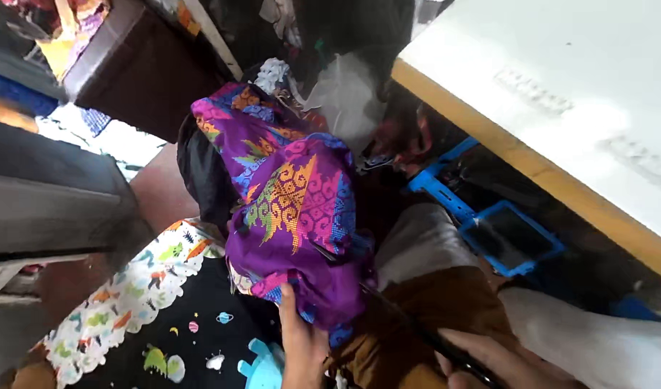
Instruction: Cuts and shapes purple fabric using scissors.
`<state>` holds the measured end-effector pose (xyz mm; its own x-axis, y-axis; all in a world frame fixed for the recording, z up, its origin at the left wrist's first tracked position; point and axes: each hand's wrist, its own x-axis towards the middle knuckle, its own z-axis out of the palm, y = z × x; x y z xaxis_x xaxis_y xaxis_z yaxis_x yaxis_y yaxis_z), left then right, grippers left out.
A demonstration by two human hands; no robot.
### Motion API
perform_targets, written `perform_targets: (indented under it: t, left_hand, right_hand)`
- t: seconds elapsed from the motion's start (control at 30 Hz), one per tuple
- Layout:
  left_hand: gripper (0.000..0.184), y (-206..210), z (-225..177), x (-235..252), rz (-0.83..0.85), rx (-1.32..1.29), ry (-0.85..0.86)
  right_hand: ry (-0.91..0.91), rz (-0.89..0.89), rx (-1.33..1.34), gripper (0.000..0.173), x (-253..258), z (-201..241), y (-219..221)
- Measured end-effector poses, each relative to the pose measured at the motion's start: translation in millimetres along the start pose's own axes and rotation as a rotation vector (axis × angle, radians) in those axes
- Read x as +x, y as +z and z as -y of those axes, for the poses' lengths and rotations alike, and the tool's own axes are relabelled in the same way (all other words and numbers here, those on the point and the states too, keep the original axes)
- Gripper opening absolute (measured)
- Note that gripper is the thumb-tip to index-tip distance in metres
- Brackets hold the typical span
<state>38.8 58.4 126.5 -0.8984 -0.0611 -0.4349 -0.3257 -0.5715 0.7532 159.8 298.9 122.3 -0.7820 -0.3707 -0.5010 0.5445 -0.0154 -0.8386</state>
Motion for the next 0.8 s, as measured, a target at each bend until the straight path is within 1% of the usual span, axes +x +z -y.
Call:
perform_targets:
  t: [0.1, 0.13, 0.2, 0.3, 0.37, 0.43, 0.5, 0.63, 0.73, 0.8]
  left_hand:
    - [0.021, -9, -18, 3, -0.121, 0.069, -0.017]
    - [0.017, -15, -25, 4, -0.157, 0.101, -0.005]
    - [0.015, -27, -37, 7, -0.219, 0.156, 0.037]
    - [0.014, -42, -52, 10, -0.306, 0.229, 0.099]
    - [0.016, -49, -60, 9, -0.345, 0.265, 0.141]
    - [0.021, -55, -65, 7, -0.368, 0.278, 0.184]
    - [0.025, -61, -68, 7, -0.372, 0.282, 0.213]
    - [0.025, -69, -73, 10, -0.367, 0.205, 0.201]
    - [0.024, -75, -75, 13, -0.352, 0.151, 0.190]
    - [0.024, -77, -76, 14, -0.364, 0.163, 0.189]
  right_hand:
    - [0.041, 0.068, -0.068, 0.053, 12, 2, -12]
    - [0.059, 0.098, -0.092, 0.056, 17, 3, -17]
    - [0.105, 0.219, -0.127, 0.061, 29, 11, -30]
    - [0.184, 0.408, -0.105, 0.064, 48, 21, -40]
    - [0.267, 0.503, -0.156, 0.071, 63, 31, -41]
    - [0.306, 0.567, -0.234, 0.077, 82, 37, -41]
    - [0.292, 0.593, -0.265, 0.079, 102, 41, -40]
    - [0.209, 0.591, -0.249, 0.075, 134, 52, -35]
    - [0.143, 0.546, -0.341, 0.076, 152, 62, -37]
    - [0.137, 0.497, -0.397, 0.076, 160, 70, -39]
